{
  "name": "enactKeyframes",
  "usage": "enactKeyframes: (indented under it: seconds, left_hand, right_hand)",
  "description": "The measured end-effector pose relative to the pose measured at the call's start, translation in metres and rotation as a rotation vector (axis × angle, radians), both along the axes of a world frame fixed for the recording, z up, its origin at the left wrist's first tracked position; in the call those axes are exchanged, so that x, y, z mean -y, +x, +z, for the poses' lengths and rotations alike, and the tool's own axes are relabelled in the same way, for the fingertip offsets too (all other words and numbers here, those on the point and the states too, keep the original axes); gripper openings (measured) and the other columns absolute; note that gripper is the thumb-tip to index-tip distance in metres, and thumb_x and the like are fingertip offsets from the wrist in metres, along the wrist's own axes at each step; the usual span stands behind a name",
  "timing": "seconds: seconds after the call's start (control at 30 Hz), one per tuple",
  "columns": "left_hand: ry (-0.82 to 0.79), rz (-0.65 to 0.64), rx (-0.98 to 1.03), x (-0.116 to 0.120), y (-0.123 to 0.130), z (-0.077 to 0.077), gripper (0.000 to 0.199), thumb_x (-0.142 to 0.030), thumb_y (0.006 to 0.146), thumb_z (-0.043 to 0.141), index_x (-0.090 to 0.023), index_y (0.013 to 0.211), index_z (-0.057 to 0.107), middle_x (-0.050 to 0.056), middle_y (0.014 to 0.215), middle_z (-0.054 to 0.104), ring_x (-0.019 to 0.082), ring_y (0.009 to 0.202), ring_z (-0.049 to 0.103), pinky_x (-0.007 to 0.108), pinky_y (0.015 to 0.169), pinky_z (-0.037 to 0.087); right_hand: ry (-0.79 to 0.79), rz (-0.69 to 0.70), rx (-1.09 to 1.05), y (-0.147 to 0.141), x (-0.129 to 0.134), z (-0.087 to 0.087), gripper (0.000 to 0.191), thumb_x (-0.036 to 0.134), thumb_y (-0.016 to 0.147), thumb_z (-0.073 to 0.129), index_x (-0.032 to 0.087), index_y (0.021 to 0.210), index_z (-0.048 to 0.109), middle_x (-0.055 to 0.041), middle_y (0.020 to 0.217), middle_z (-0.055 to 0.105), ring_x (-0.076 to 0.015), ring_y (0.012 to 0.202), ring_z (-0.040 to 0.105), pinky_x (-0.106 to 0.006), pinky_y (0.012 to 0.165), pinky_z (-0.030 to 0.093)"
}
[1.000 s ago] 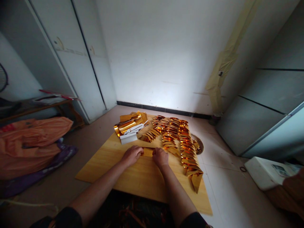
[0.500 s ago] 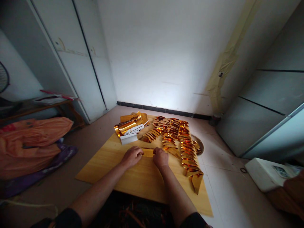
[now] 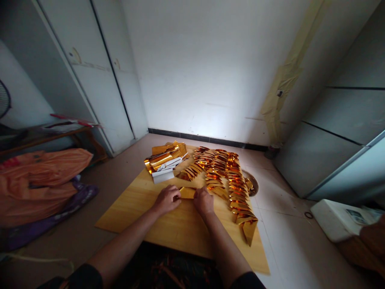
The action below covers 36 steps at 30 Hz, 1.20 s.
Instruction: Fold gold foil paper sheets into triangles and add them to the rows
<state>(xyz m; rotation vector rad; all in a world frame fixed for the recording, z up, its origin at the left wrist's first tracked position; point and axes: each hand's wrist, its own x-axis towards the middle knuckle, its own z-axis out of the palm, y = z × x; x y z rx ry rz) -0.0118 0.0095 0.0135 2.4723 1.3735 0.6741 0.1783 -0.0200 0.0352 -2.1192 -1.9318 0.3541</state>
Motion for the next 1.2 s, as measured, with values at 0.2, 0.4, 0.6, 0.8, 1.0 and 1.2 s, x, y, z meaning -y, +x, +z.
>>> enactKeyframes:
  seconds: [0.2, 0.4, 0.6, 0.8, 1.0, 1.2]
  left_hand:
    - [0.043, -0.010, 0.044, 0.000, 0.000, -0.001, 0.019, -0.029, 0.084, 0.058, -0.018, 0.071, 0.066, 0.004, 0.081, 0.064, 0.017, 0.084, 0.056, 0.029, 0.077, 0.042]
    - [0.041, -0.008, 0.073, -0.001, 0.000, -0.006, 0.012, -0.021, 0.079, 0.060, -0.019, 0.070, 0.067, 0.004, 0.082, 0.065, 0.017, 0.084, 0.057, 0.029, 0.078, 0.043]
    - [0.003, 0.003, 0.095, 0.003, -0.002, -0.007, 0.005, -0.015, 0.069, 0.066, -0.020, 0.068, 0.065, 0.002, 0.084, 0.064, 0.018, 0.086, 0.056, 0.030, 0.080, 0.044]
    - [-0.011, 0.020, 0.198, 0.004, -0.002, -0.007, 0.037, -0.012, 0.066, 0.066, -0.023, 0.101, 0.060, 0.003, 0.104, 0.060, 0.021, 0.102, 0.054, 0.035, 0.091, 0.045]
    - [0.019, -0.020, 0.278, 0.001, -0.002, -0.015, 0.072, -0.010, 0.063, 0.065, -0.024, 0.130, 0.042, 0.007, 0.126, 0.050, 0.024, 0.121, 0.046, 0.040, 0.104, 0.040]
    - [0.002, -0.017, 0.243, 0.002, -0.003, -0.013, 0.048, -0.012, 0.065, 0.067, -0.025, 0.110, 0.055, 0.005, 0.116, 0.055, 0.023, 0.115, 0.049, 0.040, 0.100, 0.043]
  right_hand:
    - [-0.051, 0.035, 0.050, 0.004, 0.005, 0.012, 0.026, 0.022, 0.088, 0.045, 0.019, 0.089, 0.071, -0.0089, 0.099, 0.066, -0.0193, 0.086, 0.063, -0.026, 0.068, 0.039]
    - [-0.042, -0.044, -0.032, 0.006, 0.009, 0.018, 0.027, 0.037, 0.087, 0.052, 0.018, 0.078, 0.069, -0.0072, 0.095, 0.067, -0.0178, 0.083, 0.064, -0.025, 0.069, 0.039]
    - [-0.001, -0.071, -0.040, 0.004, 0.011, 0.009, 0.019, 0.027, 0.072, 0.065, 0.020, 0.091, 0.063, -0.0039, 0.097, 0.064, -0.0184, 0.088, 0.062, -0.027, 0.074, 0.037]
    - [0.105, -0.038, -0.118, 0.005, 0.012, 0.001, 0.043, 0.026, 0.072, 0.066, 0.022, 0.114, 0.054, -0.0058, 0.109, 0.062, -0.0200, 0.100, 0.059, -0.028, 0.079, 0.038]
    - [0.170, 0.048, -0.149, 0.007, 0.008, -0.009, 0.027, 0.031, 0.075, 0.067, 0.022, 0.100, 0.060, -0.0056, 0.101, 0.062, -0.0203, 0.095, 0.058, -0.027, 0.078, 0.040]
    - [0.207, 0.132, -0.039, 0.007, 0.013, -0.005, 0.024, 0.019, 0.078, 0.059, 0.022, 0.102, 0.061, -0.0063, 0.107, 0.058, -0.0203, 0.101, 0.054, -0.028, 0.081, 0.039]
